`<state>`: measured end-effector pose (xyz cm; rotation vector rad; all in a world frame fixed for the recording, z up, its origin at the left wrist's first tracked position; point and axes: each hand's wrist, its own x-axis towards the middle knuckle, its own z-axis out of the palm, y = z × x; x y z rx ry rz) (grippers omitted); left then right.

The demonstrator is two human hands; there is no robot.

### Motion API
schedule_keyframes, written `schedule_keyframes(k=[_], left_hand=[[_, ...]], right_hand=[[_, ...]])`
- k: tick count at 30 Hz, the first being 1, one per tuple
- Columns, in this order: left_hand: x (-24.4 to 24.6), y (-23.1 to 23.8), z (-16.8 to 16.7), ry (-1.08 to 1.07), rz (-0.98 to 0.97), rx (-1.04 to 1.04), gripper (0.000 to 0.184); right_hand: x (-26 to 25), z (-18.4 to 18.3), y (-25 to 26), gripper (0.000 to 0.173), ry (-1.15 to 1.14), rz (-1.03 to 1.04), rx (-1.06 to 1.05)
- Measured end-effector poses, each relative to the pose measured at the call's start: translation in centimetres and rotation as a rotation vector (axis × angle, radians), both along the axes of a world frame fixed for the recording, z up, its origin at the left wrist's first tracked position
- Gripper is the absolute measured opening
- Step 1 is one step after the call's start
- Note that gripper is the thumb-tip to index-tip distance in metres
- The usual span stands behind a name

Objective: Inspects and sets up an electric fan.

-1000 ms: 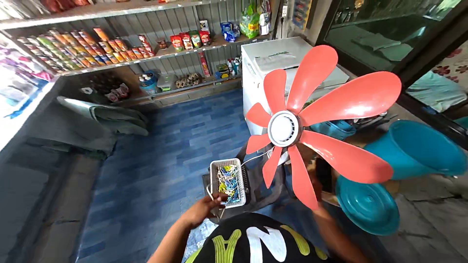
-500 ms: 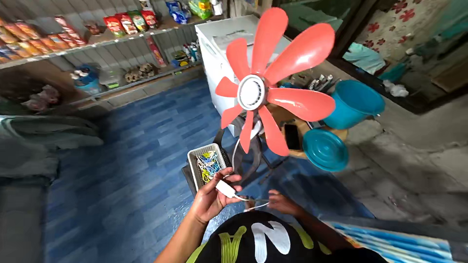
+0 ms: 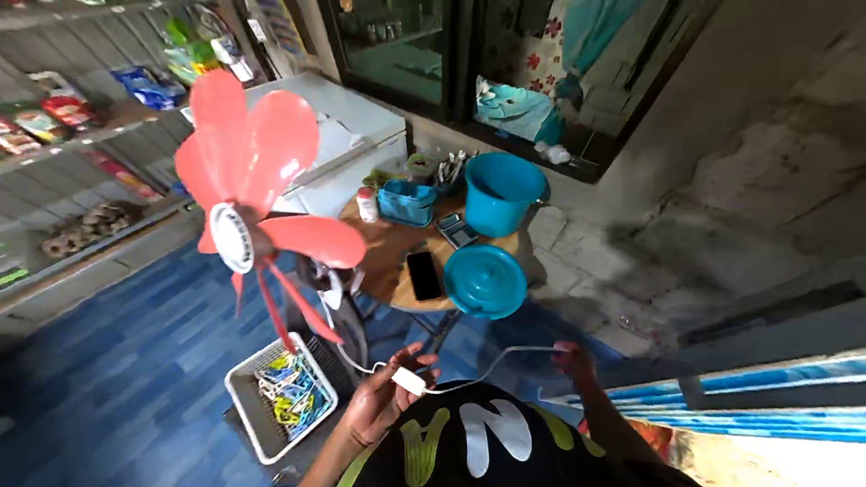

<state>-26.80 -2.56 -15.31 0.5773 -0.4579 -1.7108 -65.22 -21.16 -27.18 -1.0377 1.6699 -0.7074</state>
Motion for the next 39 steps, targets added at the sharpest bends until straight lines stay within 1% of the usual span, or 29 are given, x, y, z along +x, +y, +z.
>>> schedule_keyframes(k=[1, 2, 4, 5, 7, 8, 10, 12, 13, 15, 16, 17, 18, 19, 21, 24, 25, 26, 28, 29, 30, 31, 33, 35, 36, 37, 39], left_hand=[[-1.3, -1.6, -0.4, -0.055, 0.013, 0.023, 0.042], [-2.6, -3.1, -0.6, -0.135, 0.015, 0.066, 0.044], [-4.6, -6.0, -0.3, -0.318, 0.003, 0.198, 0.049], [-5.4, -7.4, -0.1, -0.391, 0.0, 0.265, 0.05], [-6.9, -9.3, 0.4, -0.495, 0.01, 0.351, 0.051], [-7.3, -9.9, 0.5, -0.501, 0.015, 0.373, 0.053], [-7.3, -10.6, 0.4, -0.485, 0.033, 0.362, 0.055], [-6.0, -11.3, -0.1, -0.48, 0.073, 0.307, 0.055], [-5.1, -11.6, -0.4, -0.468, 0.1, 0.279, 0.055], [-3.4, -12.6, -0.3, -0.447, 0.167, 0.236, 0.055], [-2.8, -13.6, -0.1, -0.444, 0.209, 0.203, 0.056], [-2.3, -14.8, 0.1, -0.436, 0.262, 0.17, 0.057], [-2.0, -16.0, 0.2, -0.406, 0.322, 0.14, 0.057], [-2.0, -17.2, 0.2, -0.363, 0.375, 0.124, 0.054], [-2.4, -19.5, 0.6, -0.287, 0.437, 0.136, 0.049], [-3.4, -22.4, 0.6, -0.286, 0.405, 0.214, 0.045], [-3.8, -23.2, 0.0, -0.309, 0.375, 0.224, 0.046], [-4.3, -23.9, -0.6, -0.343, 0.347, 0.222, 0.054], [-6.0, -25.4, -1.0, -0.44, 0.297, 0.188, 0.069], [-7.0, -26.2, -0.6, -0.497, 0.28, 0.153, 0.07], [-7.8, -27.0, -0.2, -0.55, 0.277, 0.108, 0.066], [-8.5, -27.6, 0.2, -0.594, 0.28, 0.064, 0.063], [-9.5, -28.2, 0.8, -0.646, 0.278, 0.027, 0.063], [-9.9, -29.2, 1.1, -0.616, 0.272, 0.049, 0.07], [-10.1, -30.0, 1.1, -0.596, 0.273, 0.067, 0.074], [-10.5, -30.8, 1.1, -0.596, 0.276, 0.093, 0.078], [-11.3, -32.0, 1.1, -0.653, 0.242, 0.176, 0.087]], right_hand=[[-0.7, 1.7, -2.5, 0.035, -0.133, -0.037, -0.102], [-1.4, 3.5, -4.9, 0.039, -0.296, -0.036, -0.18], [-2.4, 7.7, -9.8, 0.059, -0.586, 0.095, -0.273], [-2.3, 10.2, -12.3, 0.062, -0.67, 0.156, -0.307], [-1.6, 14.3, -16.5, 0.054, -0.751, 0.255, -0.399], [-1.1, 15.8, -18.5, 0.051, -0.761, 0.304, -0.447], [0.5, 18.1, -21.5, 0.039, -0.712, 0.354, -0.52], [2.9, 19.6, -23.1, 0.039, -0.621, 0.363, -0.578], [4.0, 19.9, -23.6, 0.046, -0.578, 0.377, -0.595], [5.7, 20.0, -24.5, 0.068, -0.551, 0.388, -0.605], [6.1, 20.2, -25.4, 0.074, -0.533, 0.393, -0.614], [6.4, 20.6, -26.5, 0.075, -0.508, 0.394, -0.629], [6.4, 21.1, -27.8, 0.07, -0.49, 0.382, -0.644], [6.2, 21.7, -29.3, 0.062, -0.485, 0.358, -0.655], [6.0, 23.1, -32.5, 0.042, -0.544, 0.231, -0.644], [6.1, 25.3, -38.1, 0.022, -0.628, 0.001, -0.596], [6.2, 25.6, -40.3, 0.017, -0.617, -0.063, -0.592], [6.3, 25.6, -42.6, 0.015, -0.589, -0.126, -0.588], [6.7, 25.0, -47.3, 0.015, -0.519, -0.223, -0.574], [7.3, 24.5, -49.7, 0.023, -0.486, -0.238, -0.592], [8.1, 24.0, -51.9, 0.037, -0.469, -0.224, -0.621], [9.1, 23.3, -54.1, 0.043, -0.489, -0.242, -0.636], [11.0, 22.1, -57.1, 0.044, -0.604, -0.354, -0.634], [11.9, 21.5, -58.8, 0.051, -0.667, -0.461, -0.624], [11.7, 21.1, -59.7, 0.057, -0.666, -0.473, -0.622], [11.3, 20.4, -60.7, 0.059, -0.656, -0.468, -0.607], [10.4, 18.8, -62.7, 0.046, -0.631, -0.428, -0.526]])
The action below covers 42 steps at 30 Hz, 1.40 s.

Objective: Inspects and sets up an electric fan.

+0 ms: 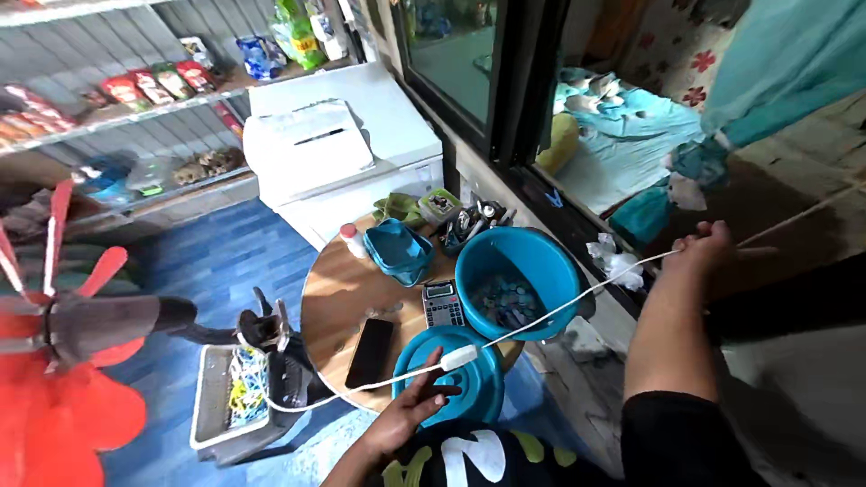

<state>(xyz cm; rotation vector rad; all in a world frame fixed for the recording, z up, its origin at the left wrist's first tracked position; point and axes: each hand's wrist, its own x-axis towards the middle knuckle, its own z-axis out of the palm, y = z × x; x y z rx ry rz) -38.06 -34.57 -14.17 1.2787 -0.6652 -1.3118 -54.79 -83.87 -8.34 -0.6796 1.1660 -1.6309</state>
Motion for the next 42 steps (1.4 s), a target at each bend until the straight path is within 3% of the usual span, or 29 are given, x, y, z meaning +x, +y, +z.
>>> schedule_keyframes(k=[4, 7, 9, 10, 11, 14, 21, 24, 27, 28, 30, 34, 38, 42], left_hand=[[-0.7, -0.7, 0.2, -0.125, -0.176, 0.277, 0.08], [-0.5, -0.2, -0.1, -0.185, -0.226, 0.312, 0.067], [-0.6, 0.3, -0.7, -0.183, -0.209, 0.3, 0.061], [-0.7, 0.6, -0.9, -0.177, -0.199, 0.294, 0.058], [-0.8, 0.9, -1.0, -0.168, -0.187, 0.289, 0.057], [-0.7, 1.6, -1.6, -0.157, -0.171, 0.269, 0.056], [-0.4, 2.1, -1.4, -0.165, -0.16, 0.22, 0.051], [0.4, 1.7, -0.1, -0.403, -0.028, 0.079, 0.051], [2.3, -0.1, 3.5, -0.635, 0.09, -0.053, 0.058], [2.6, -1.0, 4.7, -0.592, 0.123, -0.078, 0.061], [2.5, -2.8, 6.4, -0.283, 0.176, -0.069, 0.068], [1.3, -5.1, 5.8, 0.337, 0.293, -0.044, 0.071], [0.9, -3.5, 3.0, 0.653, 0.141, -0.185, 0.09], [0.4, -3.0, 1.6, 0.717, 0.078, -0.116, 0.065]], right_hand=[[-2.2, -2.2, -2.5, 0.035, 0.226, 0.129, 0.174], [-2.1, -1.3, -0.8, 0.046, 0.523, 0.168, 0.121], [0.3, 2.5, 2.9, 0.045, 0.714, 0.142, 0.132], [2.7, 6.2, 5.1, 0.043, 0.735, 0.143, 0.274], [3.7, 8.1, 5.9, 0.043, 0.756, 0.148, 0.257], [0.5, 6.2, 1.1, 0.046, 0.892, 0.21, -0.363], [1.7, 18.3, 5.4, 0.035, 0.777, 0.5, -0.574], [2.2, 22.2, 9.7, 0.03, 0.717, 0.647, -0.648], [2.6, 24.2, 13.3, 0.028, 0.631, 0.8, -0.774], [2.7, 24.5, 14.5, 0.027, 0.595, 0.836, -0.815], [2.7, 24.5, 17.2, 0.026, 0.538, 0.921, -0.897], [2.7, 22.4, 21.8, 0.025, 0.491, 1.122, -0.983], [2.1, 19.0, 23.5, 0.025, 0.356, 1.26, -0.885], [0.2, 16.9, 22.9, 0.024, 0.381, 1.273, -0.927]])
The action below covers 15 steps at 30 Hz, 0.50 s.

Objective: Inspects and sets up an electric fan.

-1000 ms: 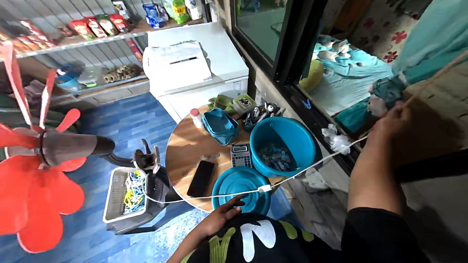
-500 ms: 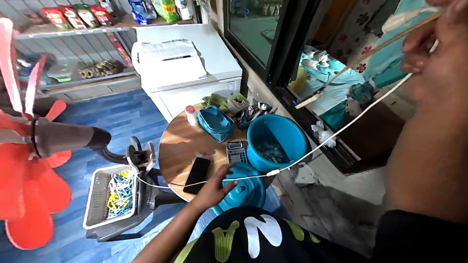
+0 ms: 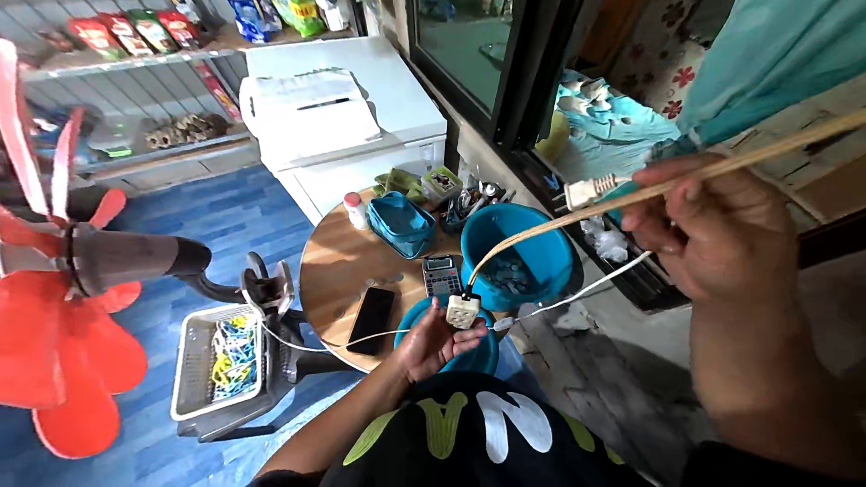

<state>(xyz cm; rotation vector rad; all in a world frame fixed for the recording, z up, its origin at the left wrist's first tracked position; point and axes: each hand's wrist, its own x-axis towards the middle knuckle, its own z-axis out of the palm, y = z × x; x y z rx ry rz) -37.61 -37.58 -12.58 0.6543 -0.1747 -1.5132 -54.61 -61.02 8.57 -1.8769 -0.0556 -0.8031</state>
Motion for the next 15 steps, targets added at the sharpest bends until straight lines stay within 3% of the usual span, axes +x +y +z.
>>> schedule_keyframes(k=[4, 8, 11, 12, 15], left_hand=[[0.5, 0.6, -1.3, -0.091, -0.053, 0.178, 0.054], [1.2, 3.8, -3.7, -0.335, -0.131, 0.102, 0.045], [1.7, 5.1, -4.0, -0.495, -0.168, 0.011, 0.079], [2.2, 5.4, -4.0, -0.531, -0.214, -0.024, 0.081], [3.9, 6.4, -3.0, -0.63, -0.379, -0.067, 0.048]], right_hand=[[-1.9, -2.2, -1.4, 0.021, 0.045, -0.121, 0.061], [-3.9, -5.5, -2.4, 0.017, 0.137, -0.239, 0.171], [-3.5, -7.8, -1.5, 0.022, 0.165, -0.287, 0.237], [-3.1, -8.4, -1.0, 0.023, 0.162, -0.318, 0.253], [-2.0, -9.6, 1.2, 0.024, 0.142, -0.422, 0.275]])
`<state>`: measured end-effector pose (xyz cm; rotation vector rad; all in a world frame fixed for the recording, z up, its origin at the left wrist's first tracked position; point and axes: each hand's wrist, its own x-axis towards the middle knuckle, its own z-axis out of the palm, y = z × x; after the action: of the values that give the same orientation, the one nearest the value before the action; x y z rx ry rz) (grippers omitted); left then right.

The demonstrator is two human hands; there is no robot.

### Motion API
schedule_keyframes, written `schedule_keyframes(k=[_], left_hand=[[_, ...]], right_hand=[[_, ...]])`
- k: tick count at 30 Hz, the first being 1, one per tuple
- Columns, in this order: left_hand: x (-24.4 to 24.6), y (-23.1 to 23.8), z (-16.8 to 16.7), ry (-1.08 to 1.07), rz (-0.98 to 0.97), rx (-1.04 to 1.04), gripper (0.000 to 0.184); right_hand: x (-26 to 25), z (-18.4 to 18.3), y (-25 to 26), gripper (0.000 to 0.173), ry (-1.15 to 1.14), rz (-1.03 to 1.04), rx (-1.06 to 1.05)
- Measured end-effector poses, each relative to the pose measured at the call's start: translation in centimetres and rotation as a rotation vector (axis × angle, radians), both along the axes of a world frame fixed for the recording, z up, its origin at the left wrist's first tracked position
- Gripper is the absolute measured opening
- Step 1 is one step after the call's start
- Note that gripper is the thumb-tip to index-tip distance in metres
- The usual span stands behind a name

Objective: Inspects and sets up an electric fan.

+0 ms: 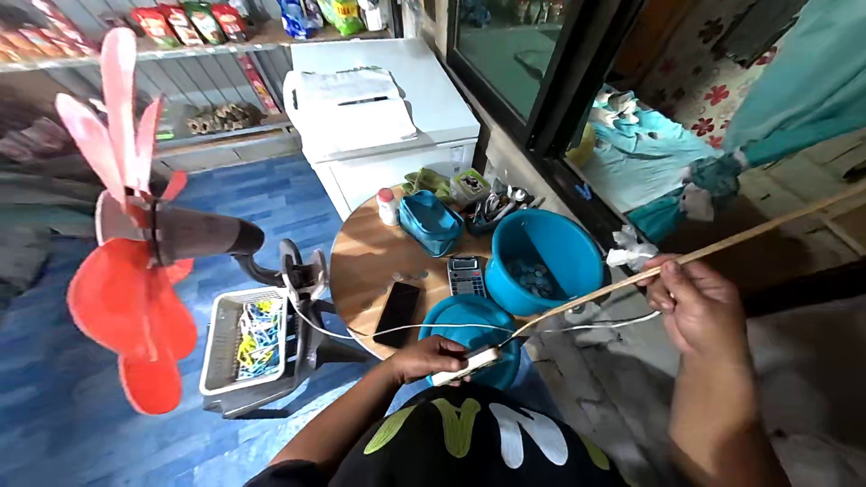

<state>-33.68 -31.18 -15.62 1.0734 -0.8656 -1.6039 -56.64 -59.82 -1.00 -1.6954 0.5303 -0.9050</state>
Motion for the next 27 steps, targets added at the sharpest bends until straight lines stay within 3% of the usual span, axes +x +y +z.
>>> schedule_keyframes(k=[2, 4, 6, 8, 10, 12, 15, 18, 22, 25, 27], left_hand=[[1.0, 1.1, 0.9, -0.08, -0.082, 0.02, 0.031], [2.0, 2.3, 1.7, -0.111, -0.122, 0.046, 0.024], [2.6, 3.6, 2.0, -0.053, -0.124, 0.063, 0.022], [2.8, 4.6, 2.2, 0.046, -0.073, 0.056, 0.024], [2.8, 5.0, 2.5, 0.155, 0.005, 0.058, 0.031], [2.7, 4.8, 3.1, 0.207, 0.059, 0.09, 0.038], [2.4, 3.4, 2.9, 0.227, 0.157, 0.164, 0.042], [1.7, 2.0, 2.1, 0.174, 0.154, 0.144, 0.044], [0.5, 2.0, 1.4, 0.21, 0.051, 0.084, 0.034], [-0.2, 2.1, 0.9, 0.297, -0.042, 0.017, 0.026], [-0.7, 2.1, 1.2, 0.304, -0.06, 0.013, 0.025]], right_hand=[[0.2, -0.9, 2.0, 0.021, 0.034, -0.131, -0.05], [-0.4, -2.0, 4.2, 0.043, 0.171, -0.357, -0.139], [-1.6, -3.9, 6.9, 0.059, 0.261, -0.584, -0.06], [-3.0, -6.6, 9.9, 0.041, 0.288, -0.665, 0.044], [-4.4, -8.9, 12.9, 0.03, 0.405, -0.605, 0.123], [-5.2, -10.0, 15.9, 0.033, 0.561, -0.472, 0.136], [-4.1, -9.7, 20.4, 0.048, 0.74, -0.302, 0.104], [-3.2, -9.0, 23.5, 0.04, 0.798, -0.181, -0.003], [-3.2, -8.9, 27.0, 0.032, 0.492, -0.192, 0.051], [-2.8, -8.6, 29.1, 0.026, 0.102, -0.181, 0.319], [-2.2, -8.4, 29.8, 0.024, -0.034, -0.239, 0.467]])
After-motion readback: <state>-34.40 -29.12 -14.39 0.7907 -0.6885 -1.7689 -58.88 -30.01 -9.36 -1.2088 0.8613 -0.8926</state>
